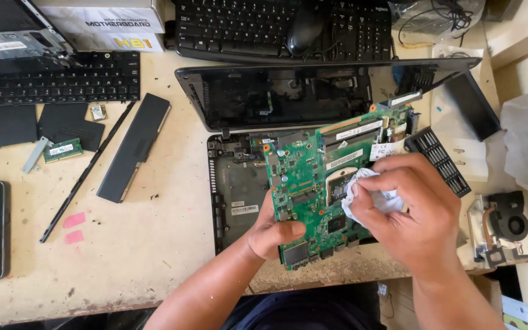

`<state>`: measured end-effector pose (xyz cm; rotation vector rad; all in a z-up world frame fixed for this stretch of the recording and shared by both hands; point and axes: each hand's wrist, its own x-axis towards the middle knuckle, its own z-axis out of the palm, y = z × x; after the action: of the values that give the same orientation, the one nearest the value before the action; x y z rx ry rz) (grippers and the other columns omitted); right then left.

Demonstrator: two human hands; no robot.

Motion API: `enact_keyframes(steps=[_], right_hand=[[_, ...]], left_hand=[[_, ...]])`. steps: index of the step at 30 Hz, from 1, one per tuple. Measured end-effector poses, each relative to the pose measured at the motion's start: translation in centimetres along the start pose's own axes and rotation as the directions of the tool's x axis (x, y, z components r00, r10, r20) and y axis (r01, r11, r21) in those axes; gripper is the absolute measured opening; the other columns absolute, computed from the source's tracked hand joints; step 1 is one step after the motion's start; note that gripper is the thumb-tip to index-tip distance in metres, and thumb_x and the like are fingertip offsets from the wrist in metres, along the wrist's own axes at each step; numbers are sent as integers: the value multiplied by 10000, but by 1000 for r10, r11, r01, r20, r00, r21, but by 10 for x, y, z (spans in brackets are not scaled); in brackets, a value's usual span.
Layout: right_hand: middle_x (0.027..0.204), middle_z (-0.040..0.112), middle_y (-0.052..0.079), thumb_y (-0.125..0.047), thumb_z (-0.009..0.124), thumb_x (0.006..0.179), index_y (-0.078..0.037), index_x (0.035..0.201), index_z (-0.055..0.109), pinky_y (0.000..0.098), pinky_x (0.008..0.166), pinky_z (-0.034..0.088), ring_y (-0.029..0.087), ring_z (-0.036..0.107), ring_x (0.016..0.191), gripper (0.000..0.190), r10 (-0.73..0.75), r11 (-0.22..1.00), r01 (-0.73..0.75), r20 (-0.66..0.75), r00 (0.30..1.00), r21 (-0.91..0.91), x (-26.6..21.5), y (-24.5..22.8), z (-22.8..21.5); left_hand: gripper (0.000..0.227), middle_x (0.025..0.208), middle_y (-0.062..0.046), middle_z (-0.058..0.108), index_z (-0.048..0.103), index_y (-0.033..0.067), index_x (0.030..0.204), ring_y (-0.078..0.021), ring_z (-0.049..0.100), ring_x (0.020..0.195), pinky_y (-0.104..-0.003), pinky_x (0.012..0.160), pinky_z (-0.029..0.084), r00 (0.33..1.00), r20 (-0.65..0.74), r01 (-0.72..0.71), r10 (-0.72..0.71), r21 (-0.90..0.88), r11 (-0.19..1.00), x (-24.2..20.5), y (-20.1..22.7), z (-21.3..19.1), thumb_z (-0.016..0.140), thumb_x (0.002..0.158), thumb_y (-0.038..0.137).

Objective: The person holds a green laptop motherboard and wipes its surface with a white cloth. They focus on cleaning specific areas, including the CPU socket and surrounding components, while holding the board over a disassembled laptop chassis.

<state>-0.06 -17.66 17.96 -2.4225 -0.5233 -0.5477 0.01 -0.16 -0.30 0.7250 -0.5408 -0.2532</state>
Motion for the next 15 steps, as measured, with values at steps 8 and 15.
enact_keyframes(steps=[8, 15], right_hand=[[970, 667, 280, -59, 745, 914, 59, 920, 687, 370, 746, 556, 301, 676, 837, 132, -56, 998, 56, -71, 996, -12, -8, 4, -5], [917, 720, 218, 67, 704, 930, 88, 954, 706, 350, 727, 597, 279, 702, 804, 33, -153, 988, 154, -65, 986, 14, 6, -10, -1]], left_hand=[[842, 1696, -127, 397, 250, 135, 1712, -371, 374, 1593, -636, 1276, 359, 995, -102, 39, -23, 160, 986, -33, -54, -42, 703, 1058, 409], [843, 1657, -139, 447, 294, 148, 1684, -395, 440, 1540, -647, 1204, 410, 981, -158, 123, -110, 78, 989, -31, -45, -33, 733, 985, 317]])
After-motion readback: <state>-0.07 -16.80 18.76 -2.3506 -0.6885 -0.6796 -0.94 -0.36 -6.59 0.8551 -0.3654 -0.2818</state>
